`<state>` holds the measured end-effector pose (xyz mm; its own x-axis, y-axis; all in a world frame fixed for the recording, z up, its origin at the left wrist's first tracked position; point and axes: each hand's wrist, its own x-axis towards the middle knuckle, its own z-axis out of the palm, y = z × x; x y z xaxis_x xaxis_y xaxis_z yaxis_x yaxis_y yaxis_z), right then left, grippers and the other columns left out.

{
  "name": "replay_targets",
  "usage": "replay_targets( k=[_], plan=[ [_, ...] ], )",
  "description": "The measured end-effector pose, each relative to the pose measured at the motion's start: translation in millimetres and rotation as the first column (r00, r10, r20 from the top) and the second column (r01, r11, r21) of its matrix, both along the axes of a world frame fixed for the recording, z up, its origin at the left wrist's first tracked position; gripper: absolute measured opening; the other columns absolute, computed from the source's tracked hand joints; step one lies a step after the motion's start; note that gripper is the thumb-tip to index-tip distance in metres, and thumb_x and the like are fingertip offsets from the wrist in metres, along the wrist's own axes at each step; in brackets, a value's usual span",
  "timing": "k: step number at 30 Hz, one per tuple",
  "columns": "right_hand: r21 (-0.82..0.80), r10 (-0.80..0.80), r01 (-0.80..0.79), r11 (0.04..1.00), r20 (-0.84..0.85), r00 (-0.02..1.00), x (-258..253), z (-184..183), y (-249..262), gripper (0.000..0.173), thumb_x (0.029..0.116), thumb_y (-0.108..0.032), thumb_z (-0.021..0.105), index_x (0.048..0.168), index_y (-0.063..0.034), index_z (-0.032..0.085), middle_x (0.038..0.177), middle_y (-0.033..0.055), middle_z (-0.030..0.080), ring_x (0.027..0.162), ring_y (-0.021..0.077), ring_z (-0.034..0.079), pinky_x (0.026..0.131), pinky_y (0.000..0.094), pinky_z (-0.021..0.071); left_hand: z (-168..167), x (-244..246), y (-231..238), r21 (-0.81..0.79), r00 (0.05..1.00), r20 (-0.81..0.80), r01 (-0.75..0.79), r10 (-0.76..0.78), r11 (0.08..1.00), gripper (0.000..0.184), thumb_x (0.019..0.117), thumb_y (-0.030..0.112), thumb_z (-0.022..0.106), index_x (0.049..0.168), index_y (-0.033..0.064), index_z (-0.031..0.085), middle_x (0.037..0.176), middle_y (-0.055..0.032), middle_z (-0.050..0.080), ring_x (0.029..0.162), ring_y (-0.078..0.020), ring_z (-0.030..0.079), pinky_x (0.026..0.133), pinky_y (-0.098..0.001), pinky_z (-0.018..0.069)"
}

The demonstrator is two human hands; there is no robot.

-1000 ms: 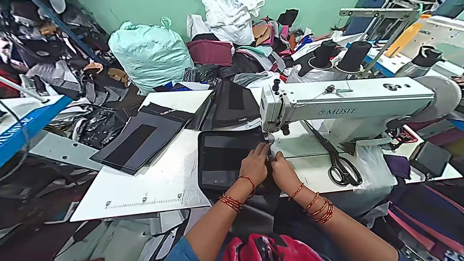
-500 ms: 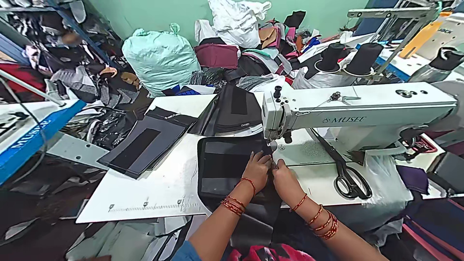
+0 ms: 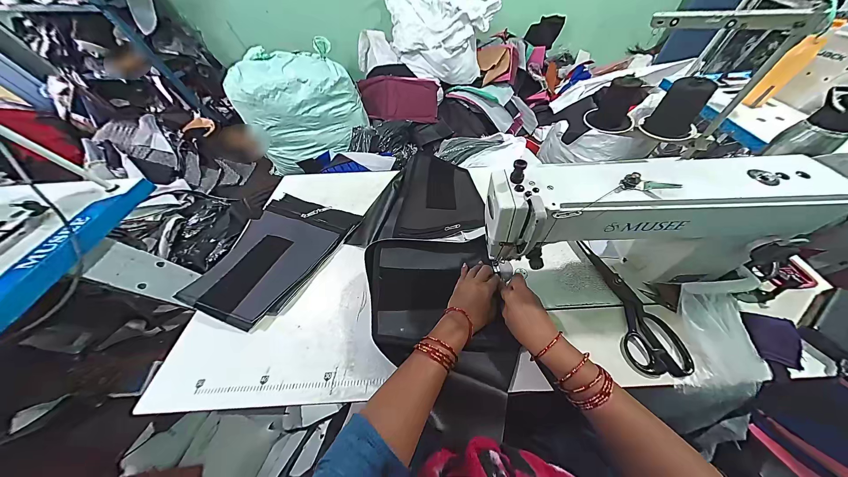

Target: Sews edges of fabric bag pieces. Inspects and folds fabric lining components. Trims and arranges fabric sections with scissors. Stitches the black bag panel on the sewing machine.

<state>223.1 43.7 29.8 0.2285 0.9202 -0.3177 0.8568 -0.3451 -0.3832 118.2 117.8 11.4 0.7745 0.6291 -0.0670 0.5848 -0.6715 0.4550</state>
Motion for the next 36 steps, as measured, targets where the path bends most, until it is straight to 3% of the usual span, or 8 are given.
replay_targets(
  k=[5,9,13,16,18,23,31,36],
  plan=[
    [-0.062,0.011,-0.010,0.998,0.018,1.000,8.0,4.6,11.2,0.034,0.1024,-0.003,0.046,0.132,0.0052,0.062,0.141,0.0261,0.053,0.126,0.0372,0.058,0.104,0.0467,0.0488,1.6,4.8,12.7,0.010,0.999,-0.038,0.024,-0.023,1.000,0.031,0.0989,0.005,0.052,0.125,-0.0006,0.068,0.139,-0.0193,0.061,0.143,-0.0362,0.047,0.123,-0.0563,0.0272],
    [0.159,-0.006,0.014,0.987,-0.052,0.999,17.5,-9.3,-6.9,0.039,0.1042,-0.006,0.044,0.138,0.0031,0.061,0.130,0.0272,0.062,0.119,0.0380,0.062,0.102,0.0467,0.0491,0.8,-1.1,11.3,-0.044,0.999,0.035,0.011,-0.009,0.999,0.036,0.0970,-0.003,0.048,0.127,-0.0019,0.067,0.140,-0.0208,0.060,0.143,-0.0357,0.048,0.123,-0.0567,0.0263],
    [0.330,-0.036,0.103,0.938,-0.203,0.979,28.3,-25.2,-33.4,0.035,0.1006,-0.006,0.053,0.132,0.0020,0.067,0.111,0.0246,0.068,0.101,0.0335,0.067,0.095,0.0428,0.0523,21.4,-17.3,-16.0,-0.201,0.997,0.019,-0.065,0.071,0.977,0.046,0.0955,0.003,0.053,0.141,0.0052,0.060,0.155,-0.0193,0.044,0.137,-0.0338,0.051,0.114,-0.0445,0.0427],
    [0.338,-0.054,0.142,0.930,-0.256,0.965,29.4,-27.2,-43.0,0.032,0.0994,-0.008,0.057,0.128,0.0015,0.070,0.105,0.0214,0.069,0.093,0.0288,0.067,0.088,0.0393,0.0533,31.6,-31.3,-44.3,-0.279,0.984,-0.168,0.010,-0.059,0.960,0.068,0.0949,0.031,0.068,0.155,0.0114,0.045,0.169,-0.0189,0.021,0.155,-0.0378,0.023,0.124,-0.0526,0.0241],
    [0.302,-0.068,0.152,0.941,-0.272,0.960,29.6,-24.4,-42.7,0.033,0.0997,-0.008,0.057,0.129,0.0003,0.069,0.106,0.0200,0.069,0.093,0.0269,0.066,0.088,0.0377,0.0527,28.8,-30.9,-54.0,-0.233,0.947,-0.296,0.055,-0.124,0.971,0.080,0.0952,0.044,0.068,0.162,0.0161,0.033,0.172,-0.0160,0.013,0.158,-0.0404,0.010,0.124,-0.0609,0.0144],
    [0.241,-0.088,0.172,0.955,-0.323,0.942,32.3,-22.1,-41.6,0.036,0.0991,-0.008,0.057,0.133,-0.0007,0.066,0.111,0.0185,0.070,0.095,0.0243,0.066,0.090,0.0362,0.0523,20.1,-22.9,-55.2,-0.045,0.933,-0.351,0.066,-0.078,0.997,0.064,0.1048,0.039,0.052,0.162,0.0176,0.033,0.166,-0.0143,0.031,0.150,-0.0417,0.030,0.115,-0.0657,0.0269],
    [0.176,-0.109,0.222,0.959,-0.493,0.863,29.6,-20.9,-43.2,0.035,0.0985,-0.001,0.055,0.131,0.0041,0.065,0.116,0.0194,0.071,0.101,0.0213,0.068,0.095,0.0340,0.0523,11.8,-30.6,-55.3,-0.112,0.990,-0.138,-0.014,-0.001,0.994,0.050,0.1104,0.034,0.041,0.158,0.0188,0.043,0.162,-0.0130,0.039,0.151,-0.0415,0.030,0.117,-0.0644,0.0244],
    [0.167,-0.119,0.242,0.956,-0.534,0.837,28.1,-24.7,-42.1,0.036,0.0984,-0.001,0.055,0.133,0.0035,0.064,0.113,0.0178,0.071,0.093,0.0179,0.067,0.086,0.0319,0.0530,9.3,-28.9,-58.1,-0.062,0.978,-0.209,0.007,-0.020,0.998,0.051,0.1101,0.038,0.040,0.158,0.0211,0.042,0.163,-0.0128,0.038,0.152,-0.0407,0.028,0.118,-0.0651,0.0225]
  ],
)
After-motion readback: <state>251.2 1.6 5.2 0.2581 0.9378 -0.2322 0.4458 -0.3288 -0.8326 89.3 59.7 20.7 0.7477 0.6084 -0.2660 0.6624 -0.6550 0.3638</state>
